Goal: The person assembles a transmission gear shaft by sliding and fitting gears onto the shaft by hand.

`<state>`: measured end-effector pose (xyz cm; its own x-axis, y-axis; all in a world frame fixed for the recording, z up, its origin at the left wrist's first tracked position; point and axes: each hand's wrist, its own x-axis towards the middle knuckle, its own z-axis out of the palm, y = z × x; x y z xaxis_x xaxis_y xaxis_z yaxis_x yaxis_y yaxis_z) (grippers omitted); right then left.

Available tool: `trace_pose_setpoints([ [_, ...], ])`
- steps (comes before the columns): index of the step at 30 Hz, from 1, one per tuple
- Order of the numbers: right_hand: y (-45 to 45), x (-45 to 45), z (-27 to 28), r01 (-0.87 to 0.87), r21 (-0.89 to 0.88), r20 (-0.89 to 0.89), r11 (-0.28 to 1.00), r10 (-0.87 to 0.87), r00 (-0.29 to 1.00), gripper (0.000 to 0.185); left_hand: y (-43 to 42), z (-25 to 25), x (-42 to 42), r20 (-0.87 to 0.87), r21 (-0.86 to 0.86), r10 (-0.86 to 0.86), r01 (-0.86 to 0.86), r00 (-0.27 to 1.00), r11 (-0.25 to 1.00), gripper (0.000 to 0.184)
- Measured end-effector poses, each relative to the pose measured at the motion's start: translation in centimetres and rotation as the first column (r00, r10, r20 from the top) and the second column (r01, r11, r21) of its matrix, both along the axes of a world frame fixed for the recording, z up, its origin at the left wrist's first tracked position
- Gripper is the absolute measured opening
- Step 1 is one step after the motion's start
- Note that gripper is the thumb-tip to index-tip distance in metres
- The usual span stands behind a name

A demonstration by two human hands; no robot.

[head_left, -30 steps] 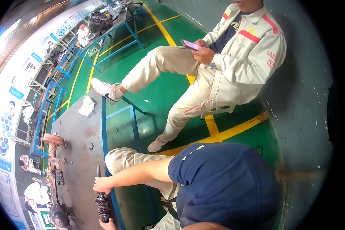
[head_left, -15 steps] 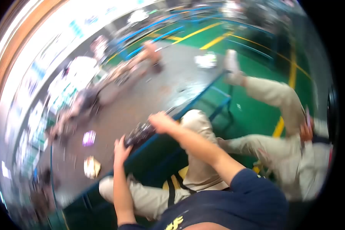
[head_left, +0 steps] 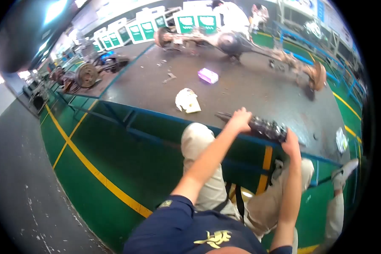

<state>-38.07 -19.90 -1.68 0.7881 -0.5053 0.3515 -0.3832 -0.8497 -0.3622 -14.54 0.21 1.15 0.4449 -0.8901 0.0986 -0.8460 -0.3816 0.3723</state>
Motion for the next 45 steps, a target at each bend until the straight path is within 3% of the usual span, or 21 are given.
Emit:
trace_pose_setpoints([
  [1, 1.7, 0.1, 2.2, 0.051, 0.108, -0.046, 0.993, -0.046, 0.998, 0.049, -0.5, 0.1, 0.8, 0.026, -0.026, 0.009, -0.008, 1.000, 1.000, 0.051],
  [4, -0.8, 0.4, 0.0, 0.024, 0.060, -0.084, 0.998, -0.019, 0.996, 0.060, -1.0, -2.8, 0.3, 0.090, -0.178, 0.043, -0.026, 0.995, 0.984, 0.047],
  [6, -2.2, 0.7, 0.1, 0.021, 0.113, -0.185, 0.993, 0.000, 0.983, 0.068, -1.9, -3.9, 0.1, 0.119, -0.185, 0.072, -0.050, 0.990, 0.981, 0.050],
  [10, -3.1, -0.3, 0.6, -0.070, 0.050, -0.157, 0.996, 0.077, 0.985, 0.070, -1.7, -2.4, -0.4, 0.094, -0.089, 0.095, -0.086, 0.991, 0.992, 0.056],
  [11, -3.5, 0.1, 1.6, -0.069, 0.063, -0.161, 0.996, 0.078, 0.984, 0.069, -2.2, -2.3, 0.0, 0.072, -0.163, 0.096, -0.084, 0.993, 0.983, 0.057],
  [14, -5.3, 0.9, 2.2, 0.022, 0.405, -0.341, 0.914, 0.128, 0.931, 0.081, -2.0, -2.9, -0.1, 0.078, -0.142, 0.091, -0.079, 0.993, 0.987, 0.071],
  [16, -6.0, 1.3, 3.4, 0.019, 0.427, -0.434, 0.904, 0.186, 0.881, 0.079, -1.5, -3.1, -0.6, 0.059, -0.123, 0.079, -0.071, 0.995, 0.990, 0.076],
  [20, -7.2, 1.1, 3.5, 0.006, 0.297, -0.397, 0.955, 0.118, 0.910, 0.077, -1.4, -0.9, 0.0, -0.066, -0.065, 0.027, -0.031, 0.997, 0.997, 0.093],
  [22, -10.2, 1.7, 1.4, -0.037, 0.404, -0.464, 0.914, 0.240, 0.853, 0.075, -1.6, -1.2, 0.5, -0.033, -0.092, 0.009, -0.012, 0.999, 0.996, 0.088],
  [24, -8.7, 2.1, 1.6, -0.096, 0.525, -0.383, 0.846, 0.335, 0.861, 0.066, -0.8, 0.1, 0.4, -0.065, -0.093, -0.011, 0.005, 0.998, 0.996, 0.084],
  [26, -6.3, 1.6, 2.5, -0.028, 0.361, -0.392, 0.932, 0.179, 0.902, 0.059, 0.3, 0.2, 0.0, -0.003, -0.163, -0.010, 0.010, 1.000, 0.987, 0.080],
  [27, -4.9, 1.7, 3.5, -0.041, 0.515, -0.367, 0.856, 0.263, 0.893, 0.058, 1.0, 0.6, -0.3, 0.008, -0.166, -0.008, 0.009, 1.000, 0.986, 0.078],
  [28, -3.4, 1.0, 4.3, -0.036, 0.349, -0.402, 0.936, 0.184, 0.897, 0.056, 0.8, 0.7, -0.4, 0.033, -0.153, -0.039, 0.043, 0.999, 0.987, 0.077],
  [29, -5.3, 0.4, 1.7, -0.009, 0.348, -0.351, 0.937, 0.139, 0.926, 0.058, 0.8, 0.9, -0.5, 0.032, -0.144, -0.060, 0.064, 0.998, 0.987, 0.079],
  [31, -3.4, 0.2, 3.5, 0.031, 0.215, -0.401, 0.976, 0.059, 0.914, 0.069, 0.1, -0.4, -0.9, 0.065, -0.158, 0.013, -0.002, 0.998, 0.988, 0.090],
  [32, -3.7, 0.3, 3.5, -0.023, 0.221, -0.375, 0.975, 0.107, 0.921, 0.072, 0.1, -0.2, -1.3, 0.093, -0.133, 0.055, -0.042, 0.994, 0.990, 0.100],
  [34, -3.4, 0.2, 4.7, 0.121, 0.476, -0.385, 0.871, 0.083, 0.919, 0.076, 0.2, -0.9, -1.0, 0.050, -0.156, 0.046, -0.038, 0.998, 0.987, 0.107],
  [36, -4.4, 0.0, 4.7, 0.029, 0.397, -0.402, 0.917, 0.145, 0.904, 0.078, -0.2, -1.9, -0.5, 0.069, -0.180, 0.011, 0.002, 0.998, 0.984, 0.113],
  [40, -3.7, 0.7, 2.1, -0.016, 0.031, -0.390, 0.999, 0.027, 0.920, 0.055, -0.5, -1.1, -0.1, 0.048, -0.028, -0.012, 0.013, 0.999, 1.000, 0.111],
  [42, -3.0, 1.4, 1.6, 0.110, 0.056, -0.415, 0.992, -0.077, 0.907, 0.033, -0.1, -1.7, -0.7, 0.146, -0.011, 0.004, -0.002, 0.989, 1.000, 0.105],
  [45, -2.4, 1.1, 2.7, 0.082, 0.099, -0.424, 0.992, -0.032, 0.905, 0.033, 0.5, -0.9, -0.7, 0.093, -0.009, -0.022, 0.023, 0.995, 1.000, 0.102],
])
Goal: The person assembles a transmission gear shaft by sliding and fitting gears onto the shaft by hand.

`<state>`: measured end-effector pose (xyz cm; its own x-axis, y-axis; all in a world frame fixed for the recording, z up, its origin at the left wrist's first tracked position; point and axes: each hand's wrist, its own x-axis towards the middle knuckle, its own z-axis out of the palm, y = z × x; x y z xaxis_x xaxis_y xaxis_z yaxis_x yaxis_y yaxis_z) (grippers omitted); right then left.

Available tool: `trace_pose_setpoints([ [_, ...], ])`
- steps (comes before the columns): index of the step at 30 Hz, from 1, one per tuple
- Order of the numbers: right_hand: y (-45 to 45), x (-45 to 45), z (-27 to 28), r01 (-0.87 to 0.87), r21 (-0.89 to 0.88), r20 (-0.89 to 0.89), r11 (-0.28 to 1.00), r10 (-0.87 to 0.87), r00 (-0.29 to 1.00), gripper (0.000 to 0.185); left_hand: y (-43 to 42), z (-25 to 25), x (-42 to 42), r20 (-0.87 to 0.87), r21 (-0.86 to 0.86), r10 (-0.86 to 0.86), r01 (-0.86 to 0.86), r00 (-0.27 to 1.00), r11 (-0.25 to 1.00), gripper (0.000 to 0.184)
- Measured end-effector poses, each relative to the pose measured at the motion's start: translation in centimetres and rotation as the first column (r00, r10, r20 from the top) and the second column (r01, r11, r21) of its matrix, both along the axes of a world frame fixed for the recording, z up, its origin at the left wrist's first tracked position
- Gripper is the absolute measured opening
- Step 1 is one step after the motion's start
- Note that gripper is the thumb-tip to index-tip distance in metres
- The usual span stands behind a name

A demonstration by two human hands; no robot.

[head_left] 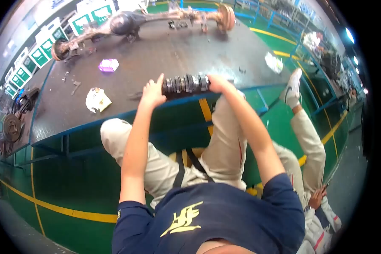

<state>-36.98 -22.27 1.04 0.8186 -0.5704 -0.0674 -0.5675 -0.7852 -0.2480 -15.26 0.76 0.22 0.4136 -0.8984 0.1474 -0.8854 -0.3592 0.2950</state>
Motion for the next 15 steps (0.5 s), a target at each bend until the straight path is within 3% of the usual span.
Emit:
trace_pose_setpoints([
  [4, -0.8, -0.4, -0.6, -0.038, -0.085, 0.003, 0.996, 0.038, 0.999, 0.039, -0.2, 0.3, 0.6, -0.043, 0.047, -0.018, 0.020, 0.999, 0.999, 0.099],
  [8, -1.3, -0.7, -1.4, 0.132, 0.008, -0.085, 0.991, -0.131, 0.988, 0.034, 0.5, 0.4, 0.6, -0.055, 0.027, -0.038, 0.039, 0.998, 0.999, 0.098],
  [11, -0.5, -0.7, -1.1, 0.162, -0.028, -0.078, 0.986, -0.164, 0.983, 0.033, 0.5, 0.3, 1.3, -0.147, -0.027, -0.056, 0.053, 0.988, 0.998, 0.097],
  [13, -1.5, -0.4, -1.4, 0.006, -0.035, -0.108, 0.999, -0.009, 0.994, 0.032, 0.0, -0.7, 2.7, -0.173, -0.072, -0.107, 0.096, 0.979, 0.993, 0.098],
  [15, -1.3, -0.6, -1.4, -0.046, -0.109, -0.056, 0.993, 0.040, 0.998, 0.032, -0.3, -0.9, 3.6, -0.194, -0.020, -0.116, 0.115, 0.974, 0.993, 0.100],
])
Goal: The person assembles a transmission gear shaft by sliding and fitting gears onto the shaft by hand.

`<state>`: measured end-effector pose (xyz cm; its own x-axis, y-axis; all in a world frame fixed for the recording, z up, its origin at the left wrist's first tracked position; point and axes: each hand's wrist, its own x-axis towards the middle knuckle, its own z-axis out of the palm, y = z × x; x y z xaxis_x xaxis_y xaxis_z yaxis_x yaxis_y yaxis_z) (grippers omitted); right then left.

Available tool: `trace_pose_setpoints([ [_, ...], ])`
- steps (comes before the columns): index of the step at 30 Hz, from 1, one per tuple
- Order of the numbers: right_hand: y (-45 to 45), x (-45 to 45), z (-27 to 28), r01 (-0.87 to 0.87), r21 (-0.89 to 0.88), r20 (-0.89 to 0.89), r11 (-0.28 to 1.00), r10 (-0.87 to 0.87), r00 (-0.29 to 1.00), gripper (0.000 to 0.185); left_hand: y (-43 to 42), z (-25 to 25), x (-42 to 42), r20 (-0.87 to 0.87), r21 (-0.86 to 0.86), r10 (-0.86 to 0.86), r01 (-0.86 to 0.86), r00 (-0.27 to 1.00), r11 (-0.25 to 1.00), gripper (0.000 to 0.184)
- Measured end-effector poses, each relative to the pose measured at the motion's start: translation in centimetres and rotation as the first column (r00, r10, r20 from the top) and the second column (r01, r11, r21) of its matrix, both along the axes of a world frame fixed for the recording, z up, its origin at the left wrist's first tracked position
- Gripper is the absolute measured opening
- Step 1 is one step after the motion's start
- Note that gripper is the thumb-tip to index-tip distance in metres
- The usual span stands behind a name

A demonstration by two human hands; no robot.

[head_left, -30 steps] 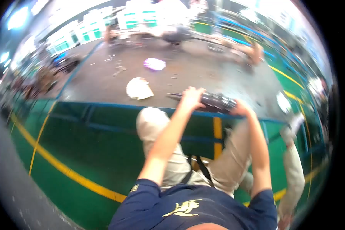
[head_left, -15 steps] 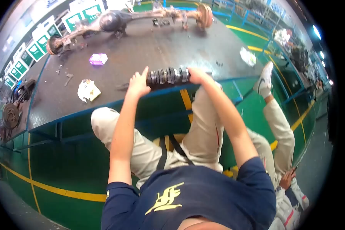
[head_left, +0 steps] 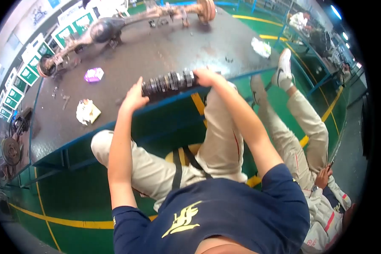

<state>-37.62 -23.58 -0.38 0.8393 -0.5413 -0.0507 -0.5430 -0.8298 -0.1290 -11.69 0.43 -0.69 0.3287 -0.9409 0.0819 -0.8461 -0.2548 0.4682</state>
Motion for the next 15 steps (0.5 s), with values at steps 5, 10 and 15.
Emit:
trace_pose_setpoints([
  [5, 0.2, 0.0, 0.3, -0.055, -0.106, -0.109, 0.993, 0.043, 0.993, 0.033, 0.6, 2.9, 0.4, -0.094, 0.009, -0.041, 0.042, 0.995, 0.999, 0.088],
  [10, 1.0, -0.2, 2.0, -0.079, -0.111, -0.148, 0.991, 0.062, 0.987, 0.024, 0.0, 1.9, 2.6, -0.080, -0.040, -0.162, 0.159, 0.984, 0.986, 0.084],
  [15, 1.2, -0.6, 2.8, -0.066, -0.061, -0.065, 0.996, 0.062, 0.996, 0.020, 0.8, 2.0, 2.5, 0.183, 0.049, -0.059, 0.051, 0.981, 0.998, 0.085],
])
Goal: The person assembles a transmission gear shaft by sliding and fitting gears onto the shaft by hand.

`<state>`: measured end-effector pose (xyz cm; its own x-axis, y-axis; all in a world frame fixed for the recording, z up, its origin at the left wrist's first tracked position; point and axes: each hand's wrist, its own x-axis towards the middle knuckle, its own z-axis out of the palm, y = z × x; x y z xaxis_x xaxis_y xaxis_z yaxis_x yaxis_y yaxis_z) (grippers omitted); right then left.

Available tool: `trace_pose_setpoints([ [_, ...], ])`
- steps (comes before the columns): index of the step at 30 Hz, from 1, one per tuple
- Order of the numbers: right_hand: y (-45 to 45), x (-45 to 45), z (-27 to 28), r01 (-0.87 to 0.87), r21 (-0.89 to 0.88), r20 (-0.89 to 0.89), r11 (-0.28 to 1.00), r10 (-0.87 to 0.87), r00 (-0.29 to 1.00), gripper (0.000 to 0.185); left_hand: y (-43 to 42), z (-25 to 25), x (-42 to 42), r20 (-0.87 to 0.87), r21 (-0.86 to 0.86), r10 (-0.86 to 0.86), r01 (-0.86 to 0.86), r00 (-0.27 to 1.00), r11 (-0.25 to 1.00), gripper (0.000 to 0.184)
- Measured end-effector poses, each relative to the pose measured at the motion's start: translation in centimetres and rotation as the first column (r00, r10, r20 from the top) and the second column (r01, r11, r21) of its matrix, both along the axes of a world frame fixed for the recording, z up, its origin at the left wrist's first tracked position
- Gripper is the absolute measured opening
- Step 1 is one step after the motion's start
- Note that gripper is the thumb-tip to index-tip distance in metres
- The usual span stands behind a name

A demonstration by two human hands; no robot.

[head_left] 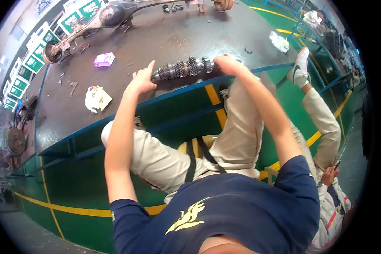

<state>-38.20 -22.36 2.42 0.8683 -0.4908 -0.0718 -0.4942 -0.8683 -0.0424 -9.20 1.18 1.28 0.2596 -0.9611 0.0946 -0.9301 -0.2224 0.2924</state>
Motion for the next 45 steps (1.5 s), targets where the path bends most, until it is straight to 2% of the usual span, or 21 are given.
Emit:
trace_pose_setpoints([
  [3, 1.1, -0.1, 0.6, 0.013, 0.030, 0.056, 0.999, -0.015, 0.998, 0.022, 0.0, -0.3, 0.9, -0.018, 0.046, 0.053, -0.053, 0.998, 0.998, 0.082],
  [4, 0.6, 0.2, 0.4, -0.011, 0.030, 0.013, 0.999, 0.011, 1.000, 0.024, -0.3, -0.7, 1.6, 0.062, 0.087, 0.052, -0.057, 0.997, 0.995, 0.073],
  [5, 0.5, 0.2, -0.1, 0.004, 0.033, 0.014, 0.999, -0.004, 1.000, 0.024, -0.5, -1.1, 2.1, 0.020, 0.086, 0.060, -0.062, 0.998, 0.994, 0.057],
  [7, 0.3, 0.4, -0.6, 0.023, -0.014, 0.053, 1.000, -0.022, 0.998, 0.026, -0.5, -0.9, 2.2, -0.274, 0.054, 0.012, 0.003, 0.962, 0.999, 0.040],
  [8, 0.0, 0.4, -0.8, -0.012, -0.001, 0.086, 1.000, 0.012, 0.996, 0.026, -0.5, -0.8, 2.1, -0.273, 0.053, -0.004, 0.019, 0.962, 0.998, 0.040],
  [10, 0.0, 0.5, -1.1, 0.032, 0.025, 0.085, 0.999, -0.034, 0.996, 0.025, -1.0, -1.3, 2.3, -0.143, 0.007, -0.026, 0.028, 0.989, 1.000, 0.030],
  [11, 0.0, 0.7, -1.1, 0.059, 0.049, 0.084, 0.997, -0.063, 0.994, 0.024, -1.5, -1.4, 2.5, -0.133, 0.001, -0.053, 0.054, 0.990, 0.999, 0.030],
  [13, -1.2, 1.1, -2.6, 0.065, 0.025, 0.097, 0.998, -0.067, 0.993, 0.024, -2.2, -2.3, 2.6, -0.182, 0.074, 0.010, 0.004, 0.983, 0.997, 0.030],
  [16, -1.0, 0.9, -2.9, 0.074, 0.039, 0.125, 0.997, -0.078, 0.989, 0.024, -2.3, -2.8, 2.0, -0.090, 0.011, 0.006, -0.005, 0.996, 1.000, 0.030],
  [21, -1.0, 1.0, -3.1, 0.055, 0.049, 0.183, 0.997, -0.063, 0.981, 0.027, -2.0, -2.6, 1.6, -0.103, 0.020, 0.046, -0.044, 0.994, 0.999, 0.027],
  [24, -1.1, 0.9, -2.6, 0.104, 0.099, 0.193, 0.990, -0.121, 0.974, 0.034, -1.7, -3.1, 1.6, -0.001, -0.111, -0.033, 0.032, 0.999, 0.993, 0.027],
  [25, -1.0, 1.0, -2.6, 0.112, 0.109, 0.196, 0.988, -0.132, 0.972, 0.036, -1.1, -2.7, 0.4, 0.048, -0.150, 0.023, -0.015, 0.999, 0.989, 0.026],
  [28, -0.4, 0.3, -2.2, 0.211, 0.115, 0.226, 0.971, -0.232, 0.946, 0.034, -1.0, -2.9, -0.2, 0.055, -0.170, 0.015, -0.005, 0.998, 0.985, 0.022],
  [31, -0.5, -0.4, -1.9, 0.230, 0.086, 0.256, 0.969, -0.245, 0.935, 0.040, -0.5, -1.8, -0.8, 0.031, -0.125, 0.040, -0.036, 0.999, 0.991, 0.020],
  [32, -0.5, -0.6, -1.9, 0.190, 0.074, 0.272, 0.979, -0.203, 0.941, 0.046, -0.4, -1.8, -0.7, 0.002, -0.135, 0.080, -0.079, 0.997, 0.988, 0.020],
  [33, -0.4, -1.0, -2.3, 0.157, 0.085, 0.319, 0.984, -0.177, 0.931, 0.053, -0.5, -1.8, -0.6, 0.020, -0.143, 0.049, -0.045, 0.999, 0.989, 0.020],
  [36, -0.8, -1.4, -2.1, 0.084, 0.055, 0.300, 0.995, -0.097, 0.949, 0.060, -0.2, -2.5, -0.5, 0.059, -0.175, 0.039, -0.028, 0.998, 0.984, 0.019],
  [41, -0.2, -1.7, -0.7, 0.142, 0.155, 0.265, 0.978, -0.180, 0.947, 0.067, -0.3, -1.6, -1.0, 0.099, -0.142, 0.036, -0.022, 0.994, 0.990, 0.017],
  [43, -0.1, -1.4, -0.8, 0.141, 0.090, 0.256, 0.986, -0.160, 0.953, 0.066, -0.6, -2.4, -0.3, 0.109, -0.169, -0.018, 0.036, 0.994, 0.985, 0.016],
  [44, 1.4, -1.2, 0.4, 0.203, 0.132, 0.197, 0.970, -0.226, 0.954, 0.062, -0.3, -3.4, -0.1, 0.108, -0.270, -0.027, 0.055, 0.994, 0.961, 0.018],
  [45, 1.5, -1.0, 0.0, 0.232, 0.046, 0.147, 0.972, -0.236, 0.960, 0.045, 0.1, -2.8, -0.9, 0.058, -0.276, -0.041, 0.055, 0.997, 0.960, 0.024],
])
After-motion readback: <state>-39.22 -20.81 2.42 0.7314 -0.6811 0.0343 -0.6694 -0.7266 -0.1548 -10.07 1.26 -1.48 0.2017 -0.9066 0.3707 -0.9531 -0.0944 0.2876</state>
